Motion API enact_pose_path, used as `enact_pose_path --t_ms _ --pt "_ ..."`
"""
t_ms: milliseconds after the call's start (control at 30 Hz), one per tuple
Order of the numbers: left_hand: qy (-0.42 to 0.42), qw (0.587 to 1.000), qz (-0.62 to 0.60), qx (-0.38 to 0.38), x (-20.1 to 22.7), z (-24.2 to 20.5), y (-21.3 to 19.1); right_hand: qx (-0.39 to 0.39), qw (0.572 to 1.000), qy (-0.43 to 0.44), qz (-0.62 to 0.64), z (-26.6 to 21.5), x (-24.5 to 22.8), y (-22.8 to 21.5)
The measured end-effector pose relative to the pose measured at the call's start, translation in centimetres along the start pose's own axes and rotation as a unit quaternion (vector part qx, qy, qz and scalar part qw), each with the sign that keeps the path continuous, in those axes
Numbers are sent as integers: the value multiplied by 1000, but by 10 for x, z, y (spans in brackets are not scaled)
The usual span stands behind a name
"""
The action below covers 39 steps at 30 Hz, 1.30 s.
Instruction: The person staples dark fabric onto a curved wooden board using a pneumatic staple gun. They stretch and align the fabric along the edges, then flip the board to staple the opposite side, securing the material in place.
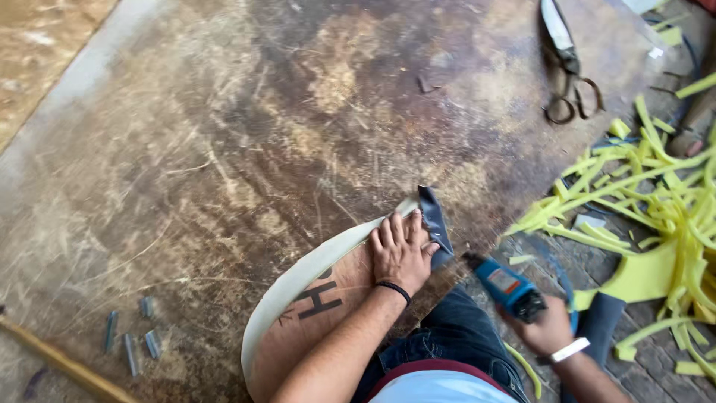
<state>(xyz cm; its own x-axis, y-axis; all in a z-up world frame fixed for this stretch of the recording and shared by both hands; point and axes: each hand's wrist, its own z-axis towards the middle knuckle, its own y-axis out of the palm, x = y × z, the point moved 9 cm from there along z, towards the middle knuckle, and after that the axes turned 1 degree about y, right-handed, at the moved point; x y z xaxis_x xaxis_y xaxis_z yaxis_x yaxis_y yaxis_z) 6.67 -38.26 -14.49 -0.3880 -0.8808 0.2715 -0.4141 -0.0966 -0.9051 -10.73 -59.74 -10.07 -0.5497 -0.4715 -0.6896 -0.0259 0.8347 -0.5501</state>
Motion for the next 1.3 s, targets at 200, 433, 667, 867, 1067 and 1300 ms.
enact_pose_path --t_ms 200,433,667,867,1067,1300 --pt "-19 1000 17 -16 8 -6 8 41 995 83 41 -7 12 47" --pt "-24 994 94 -57 6 -2 26 1 999 43 -6 14 -12 47" --pt "-26 995 95 -33 7 -4 26 -18 997 39 -63 25 -19 53" --pt "-19 996 86 13 2 -6 23 -4 993 68 -101 51 -39 3" --pt "-66 989 -81 103 -21 0 0 62 961 -35 -266 162 -91 -36" --pt "-173 957 -216 -80 -64 58 -12 176 923 -190 -286 159 -146 -20"
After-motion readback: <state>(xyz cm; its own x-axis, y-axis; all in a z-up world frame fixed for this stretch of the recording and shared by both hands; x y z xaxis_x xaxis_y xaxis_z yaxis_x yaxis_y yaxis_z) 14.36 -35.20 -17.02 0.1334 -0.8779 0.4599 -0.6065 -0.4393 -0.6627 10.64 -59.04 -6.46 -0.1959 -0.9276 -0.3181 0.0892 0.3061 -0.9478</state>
